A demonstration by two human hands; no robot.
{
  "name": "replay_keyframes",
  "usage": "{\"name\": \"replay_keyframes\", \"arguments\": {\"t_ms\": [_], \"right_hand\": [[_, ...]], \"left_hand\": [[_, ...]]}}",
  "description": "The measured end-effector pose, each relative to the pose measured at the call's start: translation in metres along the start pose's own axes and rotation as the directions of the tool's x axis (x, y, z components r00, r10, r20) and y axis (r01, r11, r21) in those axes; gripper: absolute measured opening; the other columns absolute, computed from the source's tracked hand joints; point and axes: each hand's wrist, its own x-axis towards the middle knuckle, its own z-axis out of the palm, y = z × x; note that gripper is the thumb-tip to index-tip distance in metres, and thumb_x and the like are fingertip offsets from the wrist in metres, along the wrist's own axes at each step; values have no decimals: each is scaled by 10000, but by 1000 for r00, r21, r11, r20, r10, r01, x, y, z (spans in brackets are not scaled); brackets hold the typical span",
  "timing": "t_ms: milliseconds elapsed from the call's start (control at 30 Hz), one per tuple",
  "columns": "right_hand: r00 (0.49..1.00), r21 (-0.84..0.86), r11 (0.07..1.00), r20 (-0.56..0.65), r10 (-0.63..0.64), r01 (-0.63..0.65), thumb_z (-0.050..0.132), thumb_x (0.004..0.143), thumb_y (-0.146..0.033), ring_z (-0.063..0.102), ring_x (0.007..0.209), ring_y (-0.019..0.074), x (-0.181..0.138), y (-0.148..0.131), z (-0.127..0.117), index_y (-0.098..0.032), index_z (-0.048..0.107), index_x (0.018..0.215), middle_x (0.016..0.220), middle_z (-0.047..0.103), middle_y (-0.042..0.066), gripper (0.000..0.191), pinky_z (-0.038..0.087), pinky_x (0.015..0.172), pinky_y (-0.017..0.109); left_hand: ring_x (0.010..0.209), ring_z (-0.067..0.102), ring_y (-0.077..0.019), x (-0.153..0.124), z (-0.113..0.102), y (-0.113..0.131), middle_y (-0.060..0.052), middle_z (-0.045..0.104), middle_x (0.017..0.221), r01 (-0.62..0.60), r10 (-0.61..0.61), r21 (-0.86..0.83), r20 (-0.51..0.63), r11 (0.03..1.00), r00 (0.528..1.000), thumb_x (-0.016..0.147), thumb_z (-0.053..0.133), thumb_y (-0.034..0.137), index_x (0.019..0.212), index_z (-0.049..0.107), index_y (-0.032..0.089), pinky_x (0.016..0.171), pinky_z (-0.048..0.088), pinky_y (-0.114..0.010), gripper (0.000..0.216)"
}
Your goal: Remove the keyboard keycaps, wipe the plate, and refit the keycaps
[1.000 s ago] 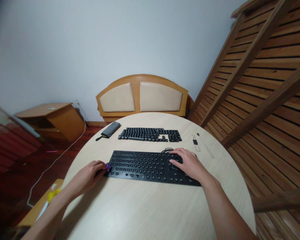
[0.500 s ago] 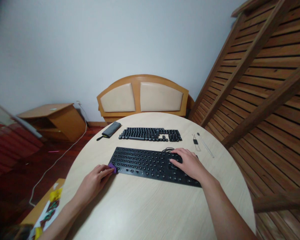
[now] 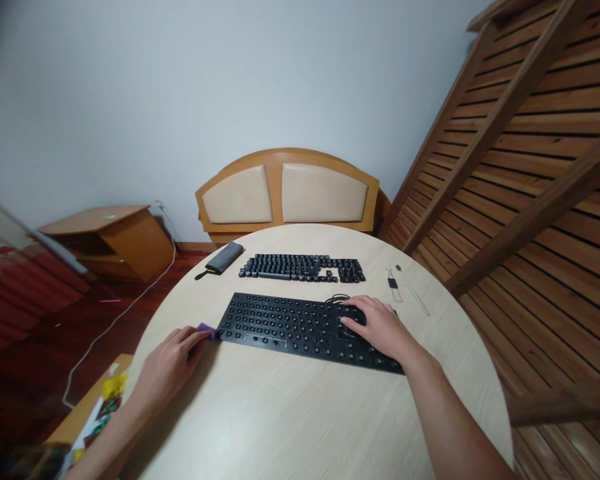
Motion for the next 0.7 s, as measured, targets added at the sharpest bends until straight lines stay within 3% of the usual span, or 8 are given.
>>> {"name": "replay_keyframes", "arguments": {"t_ms": [167,300,533,700], "right_hand": [[1000,2,1000,9,-2,2,555,912,-564,626,1148,332,0,1,1,-285,650,1181,1276,666,88,399,471,991,541],[1000,1,1000,5,2,-2,564,907,-559,630,1141,330,0,0,0,-291,651,1178,1270,671,83,391,476,985,538],[1000,-14,1000,0,-7,7,562,912,-556,633,1140,324,0,-2,0,-288,654,1162,1269,672,80,378,485,977,513],[1000,-15,1000,-3,-3,3,559,916,-544,632,1142,323,0,-1,0,-286,652,1172,1272,672,82,376,481,983,518]], "left_hand": [[906,646,-282,3,3,5,-104,704,994,8,-9,20,52,1000,999,963,419,215,1118,735,201,766,542,-400,353],[922,628,-288,9,1,6,-106,698,998,55,-56,63,9,996,998,976,417,232,1099,728,200,766,529,-389,336],[948,620,-257,22,3,6,-87,691,1051,17,-17,-17,45,1000,999,985,405,187,1164,729,246,799,522,-355,375],[936,609,-270,36,3,2,-103,689,1041,-3,2,34,20,999,1000,983,420,204,1134,745,232,809,523,-375,360]]}}
